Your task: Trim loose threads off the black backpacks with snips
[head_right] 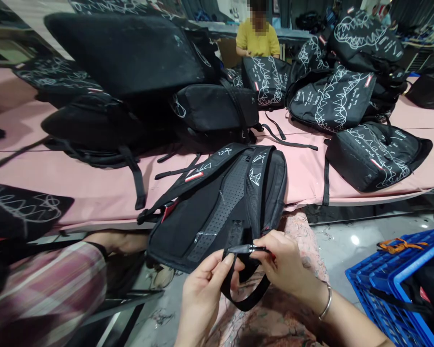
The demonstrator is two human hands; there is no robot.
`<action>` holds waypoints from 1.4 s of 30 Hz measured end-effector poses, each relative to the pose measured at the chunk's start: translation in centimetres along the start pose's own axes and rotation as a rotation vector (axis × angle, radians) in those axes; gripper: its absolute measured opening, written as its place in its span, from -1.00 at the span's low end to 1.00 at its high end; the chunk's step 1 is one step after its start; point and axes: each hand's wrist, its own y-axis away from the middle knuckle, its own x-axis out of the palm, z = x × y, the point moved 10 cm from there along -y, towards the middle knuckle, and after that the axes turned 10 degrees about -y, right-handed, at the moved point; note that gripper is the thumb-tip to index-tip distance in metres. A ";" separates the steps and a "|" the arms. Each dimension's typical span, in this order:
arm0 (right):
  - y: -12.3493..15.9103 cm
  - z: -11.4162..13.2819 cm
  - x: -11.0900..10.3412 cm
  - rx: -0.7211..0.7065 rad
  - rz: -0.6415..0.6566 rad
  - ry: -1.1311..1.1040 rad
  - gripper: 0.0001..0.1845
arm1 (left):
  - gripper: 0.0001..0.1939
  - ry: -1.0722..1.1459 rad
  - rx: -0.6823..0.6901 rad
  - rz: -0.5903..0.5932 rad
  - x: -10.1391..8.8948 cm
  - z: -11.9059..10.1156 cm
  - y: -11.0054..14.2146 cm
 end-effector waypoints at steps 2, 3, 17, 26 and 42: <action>-0.1 0.0 -0.2 -0.012 -0.025 -0.008 -0.84 | -0.76 0.050 -0.009 0.004 0.0 0.0 0.0; -0.1 -0.1 -0.4 -0.004 -0.047 -0.022 -0.84 | -0.76 0.075 -0.014 0.007 0.1 0.0 0.0; 0.2 -3.7 0.7 0.387 -0.081 -0.660 -0.63 | -0.77 0.647 -0.289 0.548 5.5 1.1 2.1; -0.2 -5.8 2.0 0.594 -0.095 -0.703 -0.73 | -0.69 0.003 0.031 -0.006 0.4 1.2 0.4; -0.1 0.4 -0.6 -0.186 0.004 0.224 -0.76 | -0.56 0.277 -0.151 -0.152 -1.5 2.6 -0.1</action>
